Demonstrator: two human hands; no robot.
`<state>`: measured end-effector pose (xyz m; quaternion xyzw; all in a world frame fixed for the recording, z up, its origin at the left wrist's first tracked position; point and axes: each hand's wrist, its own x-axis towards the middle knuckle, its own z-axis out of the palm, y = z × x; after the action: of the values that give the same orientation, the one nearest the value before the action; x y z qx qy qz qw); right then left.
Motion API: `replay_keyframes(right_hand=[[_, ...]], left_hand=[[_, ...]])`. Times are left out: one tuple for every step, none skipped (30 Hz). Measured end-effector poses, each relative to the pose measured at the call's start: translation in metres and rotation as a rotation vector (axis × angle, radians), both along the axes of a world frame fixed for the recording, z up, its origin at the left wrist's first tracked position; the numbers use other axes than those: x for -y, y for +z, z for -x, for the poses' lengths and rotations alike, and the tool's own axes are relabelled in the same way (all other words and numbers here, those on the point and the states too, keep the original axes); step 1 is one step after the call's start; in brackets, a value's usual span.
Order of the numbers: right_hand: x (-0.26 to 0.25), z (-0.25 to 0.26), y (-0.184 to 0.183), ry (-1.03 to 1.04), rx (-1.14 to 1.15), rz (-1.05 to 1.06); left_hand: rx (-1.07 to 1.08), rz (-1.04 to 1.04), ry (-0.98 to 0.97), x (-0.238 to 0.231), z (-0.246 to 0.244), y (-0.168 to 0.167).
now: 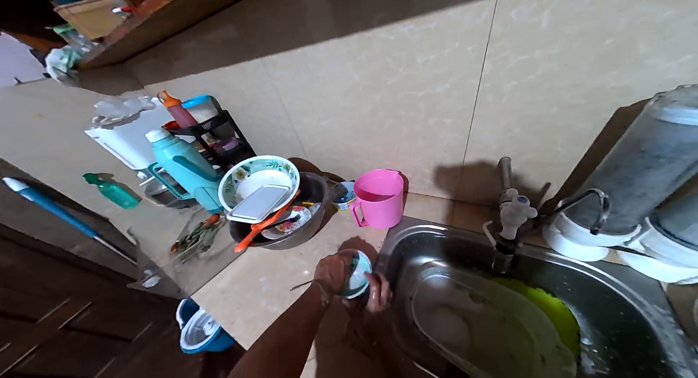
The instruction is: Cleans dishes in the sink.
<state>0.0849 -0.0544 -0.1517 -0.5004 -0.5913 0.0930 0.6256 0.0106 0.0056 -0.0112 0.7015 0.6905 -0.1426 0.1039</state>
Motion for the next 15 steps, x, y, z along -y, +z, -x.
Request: replay_keyframes(right_hand=[[-0.002,0.0,-0.001,0.032,-0.047,0.079],[0.0,-0.003,0.001,0.137,-0.097,0.178],[0.0,-0.006,0.003,0.22,-0.111,0.249],[-0.001,-0.006,0.002,0.232,-0.101,0.246],[-0.002,-0.003,-0.001,0.191,-0.084,0.198],[-0.003,0.0,-0.003,0.152,-0.07,0.155],[-0.002,0.0,-0.003,0.137,-0.067,0.145],[-0.001,0.001,-0.002,0.132,-0.069,0.151],[0.001,0.0,0.001,0.149,-0.092,0.178],[0.002,-0.001,0.004,0.165,-0.123,0.21],[0.003,-0.002,0.008,0.209,-0.169,0.276],[0.002,-0.003,0.009,0.229,-0.194,0.307],[0.001,-0.003,0.007,0.242,-0.189,0.33],[0.0,-0.003,0.005,0.25,-0.176,0.346],[0.001,-0.004,0.005,0.268,-0.161,0.371]], left_hand=[[-0.005,0.0,-0.032,0.0,0.005,-0.002],[-0.013,-0.001,-0.031,0.001,0.007,-0.001],[-0.023,-0.013,0.003,0.002,0.006,0.001],[-0.03,-0.041,0.063,0.004,0.004,0.005],[-0.037,-0.068,0.131,0.005,0.002,0.007],[-0.045,-0.081,0.182,0.005,-0.001,0.007],[-0.05,-0.084,0.211,0.006,-0.006,0.006],[-0.048,-0.079,0.226,0.007,-0.011,0.004],[-0.038,-0.078,0.232,0.008,-0.014,0.0],[-0.024,-0.081,0.233,0.008,-0.015,-0.005],[-0.013,-0.086,0.224,0.005,-0.013,-0.011],[0.005,-0.087,0.204,0.004,-0.01,-0.016],[0.02,-0.089,0.174,0.002,-0.007,-0.019],[0.027,-0.079,0.141,0.003,-0.006,-0.02],[0.034,-0.066,0.11,0.004,-0.005,-0.019]])
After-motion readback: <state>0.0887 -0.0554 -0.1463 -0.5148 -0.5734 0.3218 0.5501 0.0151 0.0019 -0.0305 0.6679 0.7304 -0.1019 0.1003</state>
